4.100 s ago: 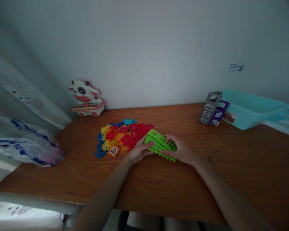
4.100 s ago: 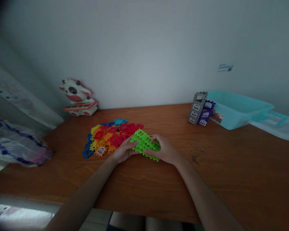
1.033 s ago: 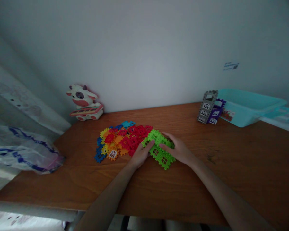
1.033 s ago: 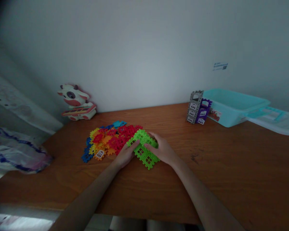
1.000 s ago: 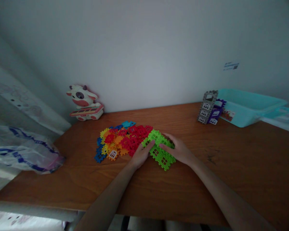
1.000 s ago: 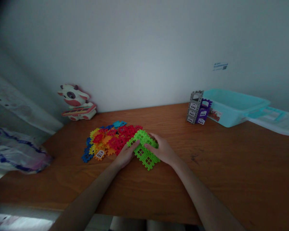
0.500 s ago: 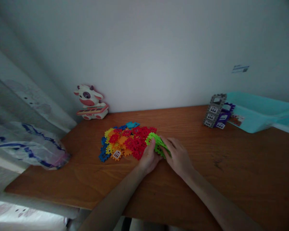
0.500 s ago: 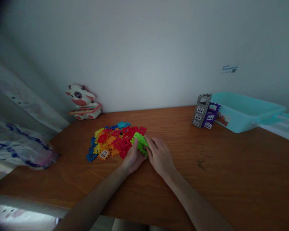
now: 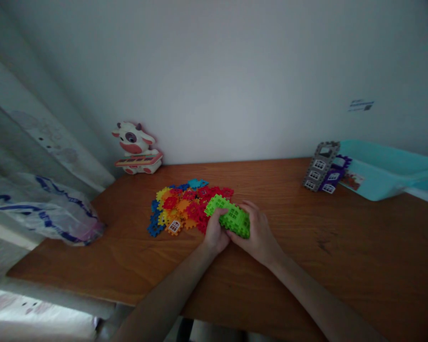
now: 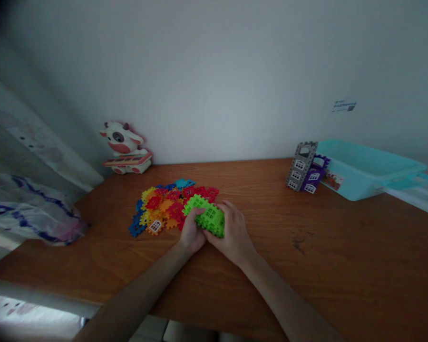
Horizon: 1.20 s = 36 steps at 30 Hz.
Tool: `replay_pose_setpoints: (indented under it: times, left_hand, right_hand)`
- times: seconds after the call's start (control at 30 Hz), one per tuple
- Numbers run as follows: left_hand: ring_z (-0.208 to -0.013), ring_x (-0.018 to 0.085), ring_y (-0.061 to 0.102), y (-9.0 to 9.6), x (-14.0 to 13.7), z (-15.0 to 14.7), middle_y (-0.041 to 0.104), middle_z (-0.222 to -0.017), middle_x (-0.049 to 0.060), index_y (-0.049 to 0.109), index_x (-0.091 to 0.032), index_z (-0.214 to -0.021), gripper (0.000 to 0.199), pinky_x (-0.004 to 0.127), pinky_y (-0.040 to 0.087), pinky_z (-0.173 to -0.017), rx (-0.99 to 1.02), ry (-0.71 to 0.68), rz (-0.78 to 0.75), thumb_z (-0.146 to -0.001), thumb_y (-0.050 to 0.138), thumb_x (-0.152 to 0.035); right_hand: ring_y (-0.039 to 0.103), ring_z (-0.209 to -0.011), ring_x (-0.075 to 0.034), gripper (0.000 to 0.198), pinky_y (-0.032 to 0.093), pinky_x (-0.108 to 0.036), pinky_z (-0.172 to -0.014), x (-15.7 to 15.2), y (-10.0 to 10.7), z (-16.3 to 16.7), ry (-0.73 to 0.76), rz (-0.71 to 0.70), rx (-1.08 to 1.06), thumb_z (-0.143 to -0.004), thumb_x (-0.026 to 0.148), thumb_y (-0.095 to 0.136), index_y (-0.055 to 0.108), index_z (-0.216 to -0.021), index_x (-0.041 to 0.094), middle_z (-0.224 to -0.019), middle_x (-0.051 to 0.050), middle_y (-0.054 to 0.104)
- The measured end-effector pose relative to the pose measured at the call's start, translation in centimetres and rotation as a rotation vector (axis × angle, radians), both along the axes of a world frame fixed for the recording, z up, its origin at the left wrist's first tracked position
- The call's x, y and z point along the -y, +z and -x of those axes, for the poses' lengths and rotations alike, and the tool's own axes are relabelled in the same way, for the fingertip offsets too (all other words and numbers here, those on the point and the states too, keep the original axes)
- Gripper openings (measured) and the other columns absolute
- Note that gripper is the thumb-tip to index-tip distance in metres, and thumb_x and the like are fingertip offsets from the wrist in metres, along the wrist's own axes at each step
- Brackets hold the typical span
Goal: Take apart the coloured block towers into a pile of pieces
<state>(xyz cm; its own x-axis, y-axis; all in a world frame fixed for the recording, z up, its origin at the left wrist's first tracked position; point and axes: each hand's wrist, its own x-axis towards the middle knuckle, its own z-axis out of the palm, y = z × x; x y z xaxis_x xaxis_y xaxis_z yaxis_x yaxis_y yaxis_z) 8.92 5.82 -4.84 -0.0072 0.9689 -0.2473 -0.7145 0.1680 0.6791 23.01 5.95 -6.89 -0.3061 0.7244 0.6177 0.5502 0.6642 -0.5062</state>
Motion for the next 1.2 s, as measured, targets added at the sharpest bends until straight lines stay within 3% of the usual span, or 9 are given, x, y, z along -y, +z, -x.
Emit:
replay_pose_setpoints:
  times: [0.17,0.4,0.53,0.63,0.73,0.83,0.9,1.03,1.2]
  left_hand:
    - [-0.107,0.027,0.067,-0.4,0.4,-0.5,0.075,-0.098,0.004,0.069,-0.018,-0.093,0.035,0.039,0.048,-0.102,-0.053,-0.022,-0.039,-0.06,0.079,-0.025]
    - [-0.12,0.027,0.061,-0.9,0.6,-0.7,0.07,-0.119,0.005,0.068,-0.024,-0.112,0.044,0.043,0.042,-0.112,-0.467,-0.07,-0.31,-0.074,0.081,-0.041]
    - [-0.108,0.027,0.065,-0.4,0.6,0.4,0.069,-0.116,0.008,0.059,-0.022,-0.123,0.054,0.047,0.051,-0.102,-0.722,-0.15,-0.446,-0.078,0.078,-0.046]
    - [-0.107,0.025,0.064,-0.1,0.4,1.6,0.062,-0.123,0.01,0.046,-0.024,-0.135,0.071,0.045,0.055,-0.094,-0.925,-0.035,-0.534,-0.076,0.079,-0.045]
    - [-0.125,0.029,0.054,0.0,0.3,2.7,0.051,-0.139,0.013,0.037,-0.026,-0.143,0.086,0.049,0.049,-0.105,-1.272,0.11,-0.741,-0.073,0.082,-0.043]
    - [-0.137,0.034,0.042,0.1,0.4,3.1,0.043,-0.146,0.014,0.038,-0.026,-0.145,0.09,0.055,0.038,-0.115,-1.676,0.058,-0.933,-0.069,0.084,-0.042]
    - [-0.137,0.037,0.041,0.1,0.5,3.0,0.042,-0.146,0.016,0.039,-0.024,-0.145,0.087,0.057,0.038,-0.114,-1.847,0.01,-0.941,-0.07,0.083,-0.036]
    - [-0.133,0.037,0.044,-0.1,0.4,2.8,0.046,-0.142,0.015,0.042,-0.021,-0.141,0.077,0.057,0.041,-0.112,-1.979,-0.028,-0.909,-0.072,0.076,-0.02]
    - [-0.122,0.032,0.053,-0.8,-0.1,3.0,0.056,-0.13,0.012,0.047,-0.02,-0.133,0.065,0.051,0.048,-0.106,-1.955,-0.102,-0.885,-0.075,0.075,-0.016]
  right_hand:
    - [0.064,-0.118,-0.032,0.076,0.053,-0.051,-0.097,-0.5,0.3,-0.9,0.12,0.268,0.005,-0.079,0.033,0.074,0.036,-0.144,0.026,-0.134,-0.015,0.062]
    - [0.066,-0.11,-0.032,0.062,0.052,-0.045,-0.093,-1.1,1.4,-2.5,0.048,0.241,0.187,-0.073,0.026,0.073,0.051,-0.13,0.019,-0.122,-0.015,0.066]
    - [0.068,-0.098,-0.03,0.037,0.053,-0.039,-0.08,-1.4,2.0,-3.5,-0.018,0.265,0.328,-0.079,0.032,0.07,0.057,-0.111,0.018,-0.108,-0.012,0.069]
    - [0.068,-0.093,-0.029,0.029,0.051,-0.037,-0.076,-1.8,2.6,-4.4,-0.084,0.214,0.43,-0.079,0.03,0.071,0.057,-0.102,0.019,-0.102,-0.011,0.069]
    - [0.067,-0.096,-0.03,0.03,0.051,-0.038,-0.079,-2.0,2.8,-4.8,-0.144,0.108,0.524,-0.079,0.025,0.071,0.058,-0.104,0.018,-0.104,-0.012,0.069]
    - [0.065,-0.099,-0.032,0.034,0.05,-0.041,-0.083,-1.7,2.7,-4.3,-0.176,0.016,0.578,-0.079,0.024,0.071,0.058,-0.11,0.018,-0.106,-0.012,0.069]
    - [0.065,-0.098,-0.032,0.035,0.051,-0.041,-0.083,-1.3,2.6,-3.7,-0.179,-0.019,0.597,-0.079,0.024,0.072,0.059,-0.112,0.017,-0.106,-0.012,0.069]
    - [0.065,-0.097,-0.031,0.036,0.051,-0.041,-0.082,-0.8,2.6,-2.8,-0.179,-0.072,0.618,-0.08,0.022,0.072,0.059,-0.113,0.017,-0.104,-0.012,0.069]
    - [0.063,-0.096,-0.031,0.035,0.051,-0.042,-0.081,-0.8,2.8,-2.9,-0.164,-0.097,0.663,-0.077,0.018,0.075,0.061,-0.11,0.016,-0.104,-0.012,0.068]
